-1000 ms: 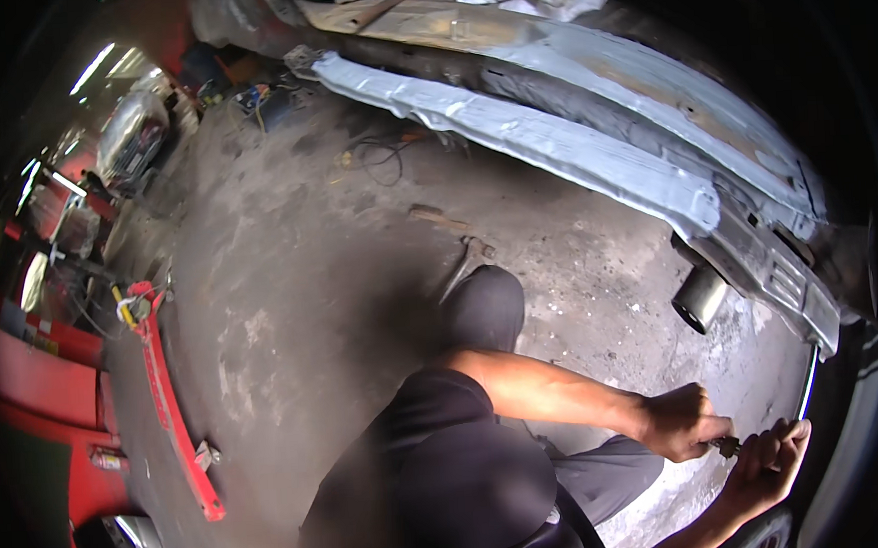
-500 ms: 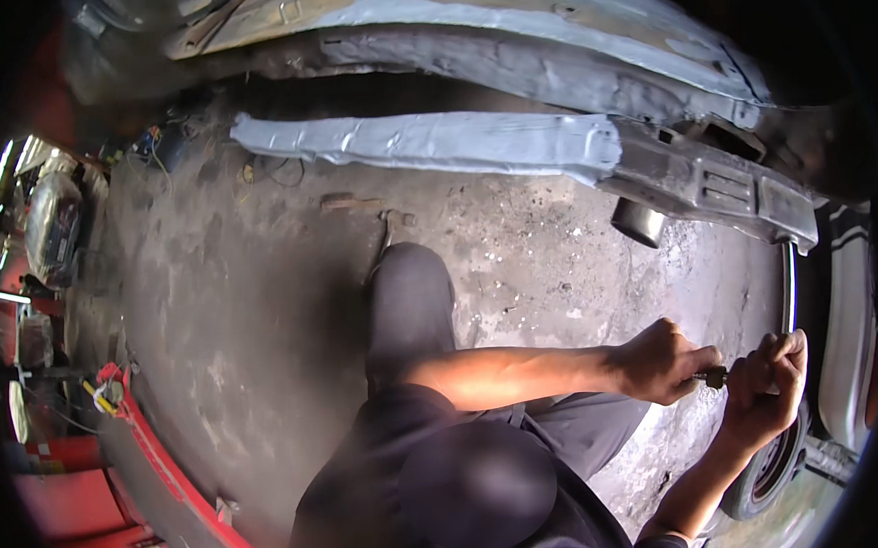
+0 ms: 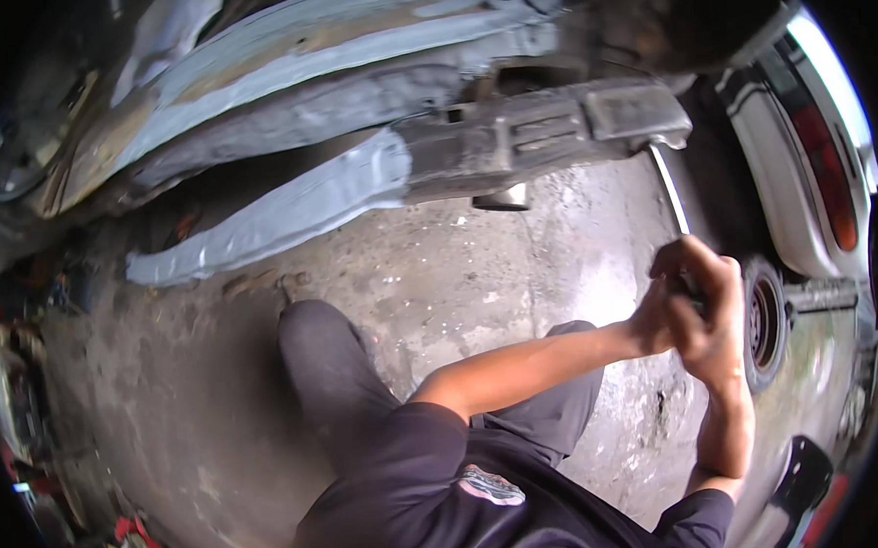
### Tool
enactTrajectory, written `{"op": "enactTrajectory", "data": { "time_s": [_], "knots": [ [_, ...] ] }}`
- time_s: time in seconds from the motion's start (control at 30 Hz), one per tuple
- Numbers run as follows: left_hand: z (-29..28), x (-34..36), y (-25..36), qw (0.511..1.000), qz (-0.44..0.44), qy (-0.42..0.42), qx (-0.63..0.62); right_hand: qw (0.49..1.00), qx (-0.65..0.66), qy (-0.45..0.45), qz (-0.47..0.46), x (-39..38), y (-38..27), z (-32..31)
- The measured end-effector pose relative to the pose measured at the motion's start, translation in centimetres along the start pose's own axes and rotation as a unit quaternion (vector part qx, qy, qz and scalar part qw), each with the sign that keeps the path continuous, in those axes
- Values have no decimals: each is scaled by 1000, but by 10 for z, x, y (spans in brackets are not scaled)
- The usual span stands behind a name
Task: The person uses a socket wrench to remove and install bolts on a metal bumper reinforcement, then handles the component and a hammer by hand while sitting on the workshop floor.
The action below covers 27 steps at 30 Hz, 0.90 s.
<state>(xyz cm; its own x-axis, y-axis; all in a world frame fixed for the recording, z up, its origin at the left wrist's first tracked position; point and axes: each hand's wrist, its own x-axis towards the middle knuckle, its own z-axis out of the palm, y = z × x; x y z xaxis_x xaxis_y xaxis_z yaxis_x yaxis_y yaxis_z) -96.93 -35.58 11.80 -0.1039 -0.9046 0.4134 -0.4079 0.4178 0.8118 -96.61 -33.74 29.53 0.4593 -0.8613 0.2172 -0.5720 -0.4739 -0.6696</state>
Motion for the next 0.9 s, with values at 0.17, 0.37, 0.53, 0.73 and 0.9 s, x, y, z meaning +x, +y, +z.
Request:
{"op": "enactTrajectory", "data": {
  "time_s": [0.17, 0.37, 0.53, 0.73, 0.9],
  "knots": [
    [-33, 6, 5, 909, 13, -17, -415, 977, -185, -70, -74, 8, -2, -6],
    [-151, 16, 30, 731, -103, -56, -673, 970, -144, 124, -154, -1, 13, 7],
    [-163, 26, 34, 743, -138, -25, -655, 937, -176, 203, -223, -6, 32, 27],
    [-173, 31, 29, 777, -199, -95, -590, 862, -122, 435, -230, -48, 39, 50],
    [-170, 36, 24, 778, -186, -104, -591, 693, 698, 111, 141, -89, 60, 100]
  ]
}}
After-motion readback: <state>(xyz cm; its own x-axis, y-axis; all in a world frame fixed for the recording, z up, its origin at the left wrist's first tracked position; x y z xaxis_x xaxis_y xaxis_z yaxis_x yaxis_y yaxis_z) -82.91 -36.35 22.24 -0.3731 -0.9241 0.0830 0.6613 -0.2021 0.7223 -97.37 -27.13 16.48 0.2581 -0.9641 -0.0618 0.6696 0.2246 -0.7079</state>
